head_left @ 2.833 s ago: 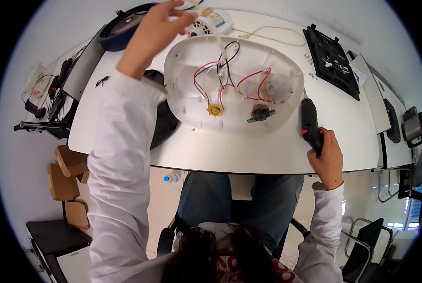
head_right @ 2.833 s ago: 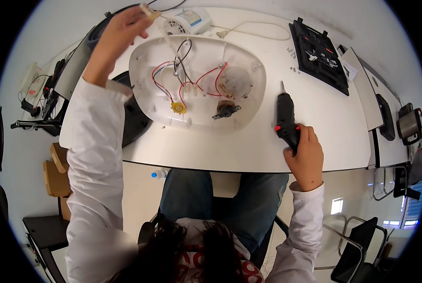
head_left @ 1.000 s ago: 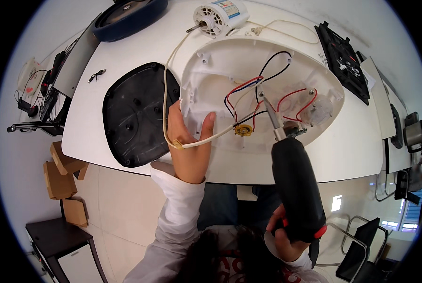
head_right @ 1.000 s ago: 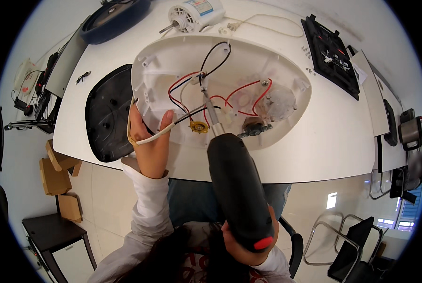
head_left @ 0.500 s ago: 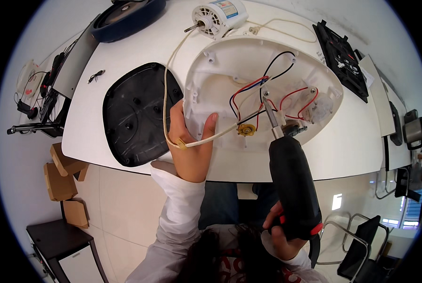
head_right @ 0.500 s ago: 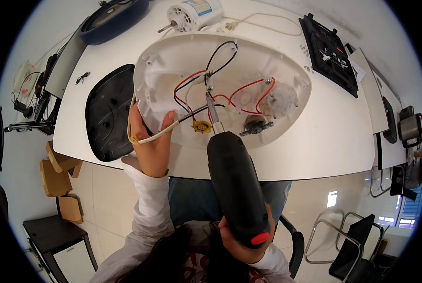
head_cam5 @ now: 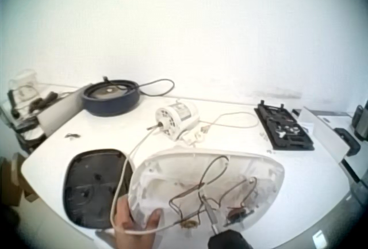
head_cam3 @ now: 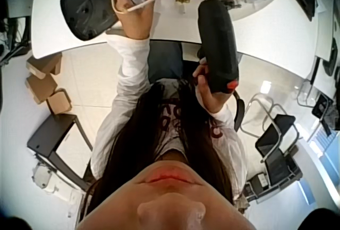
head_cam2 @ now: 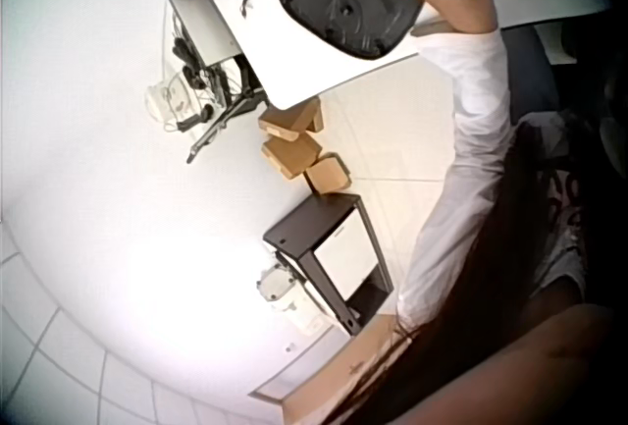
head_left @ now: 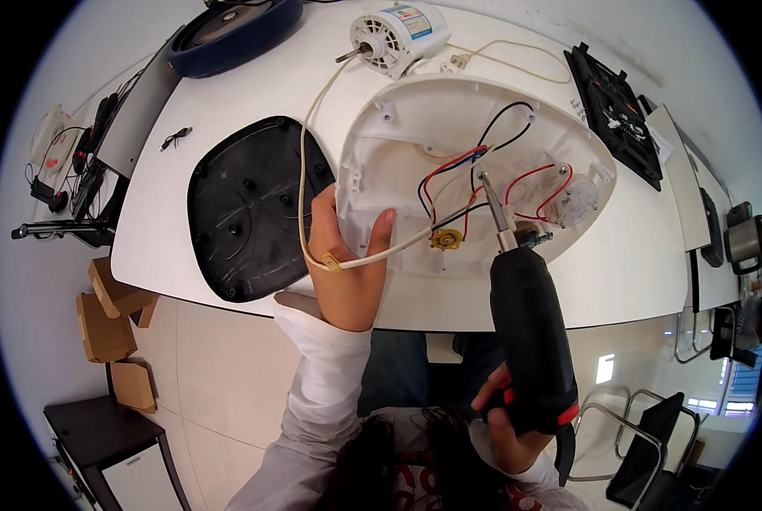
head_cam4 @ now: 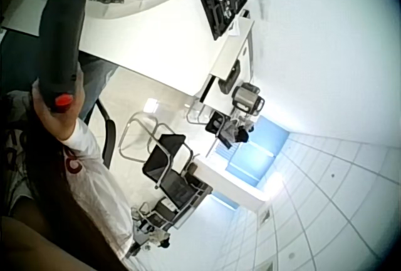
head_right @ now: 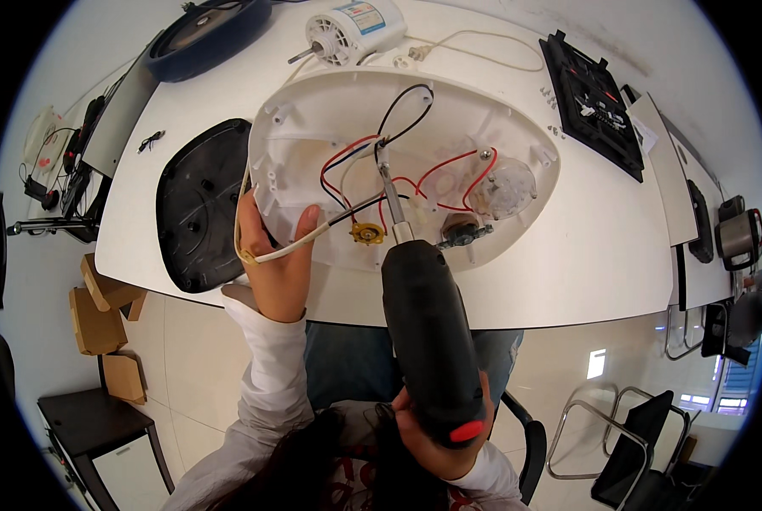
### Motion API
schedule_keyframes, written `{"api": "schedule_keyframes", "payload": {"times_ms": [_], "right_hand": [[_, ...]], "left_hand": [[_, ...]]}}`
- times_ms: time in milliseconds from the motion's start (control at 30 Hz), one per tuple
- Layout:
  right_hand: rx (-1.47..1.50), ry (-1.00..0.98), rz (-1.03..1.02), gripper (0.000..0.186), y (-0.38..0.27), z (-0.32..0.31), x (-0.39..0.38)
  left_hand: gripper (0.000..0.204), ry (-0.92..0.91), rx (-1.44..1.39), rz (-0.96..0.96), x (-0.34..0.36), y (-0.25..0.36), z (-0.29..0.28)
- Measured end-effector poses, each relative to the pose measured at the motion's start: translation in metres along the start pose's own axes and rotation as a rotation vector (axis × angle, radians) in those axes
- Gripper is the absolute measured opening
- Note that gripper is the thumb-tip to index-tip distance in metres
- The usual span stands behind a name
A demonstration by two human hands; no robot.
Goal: The person disassembles a small white appliance by removing the base cover with a power screwdriver. They then remove internal components, including a switch and wiring, using the screwdriver and their hands.
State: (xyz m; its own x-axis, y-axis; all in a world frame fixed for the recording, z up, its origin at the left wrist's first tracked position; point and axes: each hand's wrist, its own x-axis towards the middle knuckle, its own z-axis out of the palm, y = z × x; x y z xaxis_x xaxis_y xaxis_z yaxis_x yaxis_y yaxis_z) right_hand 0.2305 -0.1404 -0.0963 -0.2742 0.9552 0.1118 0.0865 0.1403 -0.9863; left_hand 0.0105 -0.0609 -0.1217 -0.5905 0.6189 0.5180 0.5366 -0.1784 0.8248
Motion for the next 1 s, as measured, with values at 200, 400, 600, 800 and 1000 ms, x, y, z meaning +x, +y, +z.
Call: {"api": "schedule_keyframes", "payload": {"times_ms": [200, 400, 600, 800, 1000], "right_hand": [[0.081, 0.039, 0.004, 0.067, -0.012, 0.004, -0.003], [0.14, 0.051, -0.01, 0.066, -0.017, 0.007, -0.002], [0.181, 0.021, -0.011, 0.064, -0.018, 0.003, -0.004], [0.242, 0.038, 0.035, 0.059, -0.022, 0.0, -0.004], [0.093, 0.024, 0.0, 0.057, -0.032, 0.0, 0.0]], "left_hand": [[0.041, -0.035, -0.01, 0.049, -0.001, 0.002, -0.001], [0.042, -0.005, -0.068, -0.005, -0.004, 0.0, 0.002], [0.04, -0.013, -0.043, 0.033, -0.004, 0.0, 0.001], [0.04, -0.065, 0.031, 0.106, -0.005, -0.001, -0.002], [0.039, -0.07, 0.076, 0.148, -0.004, -0.002, -0.001]]}}
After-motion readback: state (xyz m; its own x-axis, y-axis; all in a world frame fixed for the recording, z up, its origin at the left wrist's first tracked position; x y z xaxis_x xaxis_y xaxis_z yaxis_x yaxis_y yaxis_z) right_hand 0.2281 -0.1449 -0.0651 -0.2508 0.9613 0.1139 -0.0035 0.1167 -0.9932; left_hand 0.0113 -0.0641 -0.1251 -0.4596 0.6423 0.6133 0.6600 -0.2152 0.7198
